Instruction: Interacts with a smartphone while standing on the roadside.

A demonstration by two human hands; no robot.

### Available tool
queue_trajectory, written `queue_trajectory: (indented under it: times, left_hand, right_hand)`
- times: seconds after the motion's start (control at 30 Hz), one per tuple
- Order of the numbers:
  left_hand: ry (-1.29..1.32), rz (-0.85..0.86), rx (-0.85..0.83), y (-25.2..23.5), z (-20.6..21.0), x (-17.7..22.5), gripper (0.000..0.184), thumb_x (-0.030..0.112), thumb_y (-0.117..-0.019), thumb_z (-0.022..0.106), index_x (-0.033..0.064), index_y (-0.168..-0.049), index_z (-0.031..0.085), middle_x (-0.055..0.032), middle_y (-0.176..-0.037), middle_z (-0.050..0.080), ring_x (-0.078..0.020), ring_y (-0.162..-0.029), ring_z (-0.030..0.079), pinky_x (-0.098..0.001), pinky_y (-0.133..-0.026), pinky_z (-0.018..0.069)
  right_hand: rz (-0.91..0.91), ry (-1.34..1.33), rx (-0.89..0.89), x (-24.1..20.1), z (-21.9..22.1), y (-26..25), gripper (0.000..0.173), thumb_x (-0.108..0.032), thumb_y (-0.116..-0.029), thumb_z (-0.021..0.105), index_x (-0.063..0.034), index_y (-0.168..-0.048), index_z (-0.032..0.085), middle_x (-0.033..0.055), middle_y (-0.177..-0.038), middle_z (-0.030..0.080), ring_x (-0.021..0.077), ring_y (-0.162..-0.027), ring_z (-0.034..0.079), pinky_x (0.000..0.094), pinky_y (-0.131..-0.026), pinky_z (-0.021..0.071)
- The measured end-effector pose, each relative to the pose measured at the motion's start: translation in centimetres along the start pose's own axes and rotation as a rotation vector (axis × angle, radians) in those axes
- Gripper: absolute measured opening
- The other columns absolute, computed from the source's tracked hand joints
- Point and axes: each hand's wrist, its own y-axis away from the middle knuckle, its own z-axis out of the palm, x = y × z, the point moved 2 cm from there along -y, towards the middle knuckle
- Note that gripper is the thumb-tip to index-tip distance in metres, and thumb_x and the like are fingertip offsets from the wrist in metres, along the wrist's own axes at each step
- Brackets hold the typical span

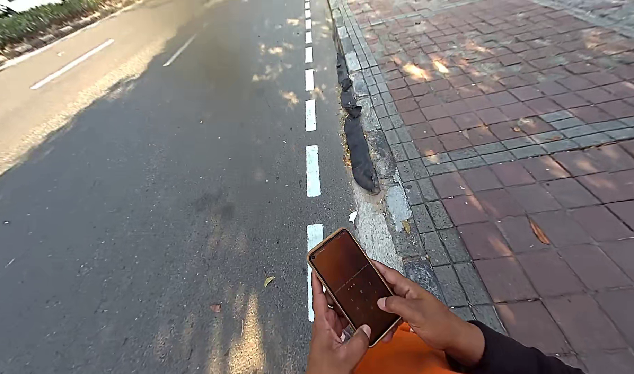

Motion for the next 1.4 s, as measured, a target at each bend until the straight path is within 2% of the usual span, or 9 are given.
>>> queue_trajectory:
  times: [0.2,0.37,0.53,0.7,0.93,1.1,1.17,1.3,1.4]
  left_hand:
    - [-0.013,-0.029,0.0,-9.6,-7.2,1.3,0.119,-0.021,-0.0713,0.06,-0.0008,-0.153,-0.025,-0.0147,-0.149,0.045,-0.0156,-0.122,0.065,-0.0384,-0.099,0.0587]
    - [0.057,-0.018,-0.093,-20.3,-13.4,1.3,0.104,0.0,-0.0865,0.057,-0.0039,-0.15,-0.025,-0.0061,-0.147,0.045,-0.01,-0.126,0.06,-0.0373,-0.106,0.0535]
    - [0.047,-0.055,0.112,-34.5,-16.8,1.3,0.075,0.0,-0.0889,0.032,-0.0051,-0.152,-0.007,0.001,-0.124,0.061,-0.0089,-0.104,0.069,-0.0353,-0.089,0.0604]
    - [0.028,-0.06,0.183,-46.5,-19.4,3.7,0.067,-0.003,-0.0887,0.027,-0.0043,-0.152,0.005,0.003,-0.108,0.068,-0.0115,-0.093,0.073,-0.0356,-0.082,0.0636]
    - [0.083,-0.028,0.132,-61.5,-25.4,3.9,0.065,-0.002,-0.0899,0.031,-0.0015,-0.151,0.008,0.0025,-0.113,0.069,-0.0116,-0.094,0.073,-0.0342,-0.08,0.0638]
    - [0.089,-0.043,0.011,-72.7,-31.3,4.0,0.074,0.002,-0.087,0.042,-0.0027,-0.152,0.006,0.0031,-0.111,0.067,-0.0108,-0.096,0.072,-0.0347,-0.081,0.0632]
    - [0.091,-0.054,-0.028,-76.8,-33.0,4.9,0.077,-0.002,-0.0835,0.042,-0.0036,-0.152,0.006,0.0029,-0.111,0.067,-0.0102,-0.097,0.072,-0.0343,-0.083,0.0631]
    - [0.054,-0.069,-0.034,-84.0,-35.0,6.5,0.076,-0.01,-0.0837,0.044,-0.0071,-0.15,0.008,-0.0029,-0.117,0.066,-0.01,-0.1,0.072,-0.0309,-0.086,0.0618]
    - [0.041,-0.105,-0.002,-88.7,-35.5,7.2,0.074,-0.013,-0.0857,0.046,-0.0088,-0.15,0.009,-0.0046,-0.116,0.067,-0.0093,-0.097,0.072,-0.0287,-0.086,0.0617]
  right_hand:
    - [-0.051,-0.01,0.029,-2.6,1.3,-10.8,0.065,-0.003,-0.0989,0.045,-0.0122,-0.161,0.027,0.0043,-0.136,0.064,0.0164,-0.101,0.074,0.0331,-0.066,0.0659]
    - [-0.103,-0.132,-0.083,-4.6,-1.3,-22.7,0.064,-0.029,-0.1029,0.045,-0.0143,-0.162,0.024,0.0034,-0.14,0.062,0.018,-0.105,0.072,0.0352,-0.07,0.0649]
    - [-0.082,-0.19,-0.062,-9.6,-5.7,-35.7,0.064,-0.028,-0.1016,0.042,-0.0109,-0.161,0.026,0.0054,-0.138,0.064,0.0186,-0.1,0.074,0.0354,-0.07,0.065]
    - [-0.039,-0.166,-0.017,-16.2,-7.8,-46.1,0.061,-0.024,-0.0998,0.04,-0.0104,-0.158,0.029,0.0061,-0.133,0.065,0.0196,-0.1,0.074,0.0365,-0.069,0.0649]
    - [-0.03,-0.094,0.044,-22.4,-10.2,-60.1,0.06,-0.022,-0.0995,0.04,-0.0113,-0.157,0.03,0.0053,-0.132,0.065,0.0171,-0.097,0.074,0.034,-0.065,0.0643]
    - [-0.087,0.026,0.133,-25.7,-10.5,-70.3,0.083,0.002,-0.0867,0.06,-0.0092,-0.16,0.022,0.0069,-0.133,0.065,0.0183,-0.097,0.075,0.0341,-0.066,0.0659]
    - [-0.079,0.045,0.196,-27.2,-10.3,-74.1,0.089,0.008,-0.0841,0.062,-0.0105,-0.161,0.022,0.0074,-0.134,0.065,0.0196,-0.096,0.076,0.0345,-0.065,0.0663]
    - [-0.17,0.01,0.192,-30.0,-10.5,-79.6,0.085,0.001,-0.0891,0.061,-0.0076,-0.161,0.016,0.0063,-0.136,0.063,0.0181,-0.099,0.074,0.0339,-0.069,0.0662]
    - [-0.238,-0.051,0.178,-31.5,-11.7,-83.2,0.075,-0.01,-0.096,0.052,-0.0076,-0.162,0.015,0.0048,-0.139,0.061,0.0179,-0.106,0.072,0.0362,-0.073,0.0658]
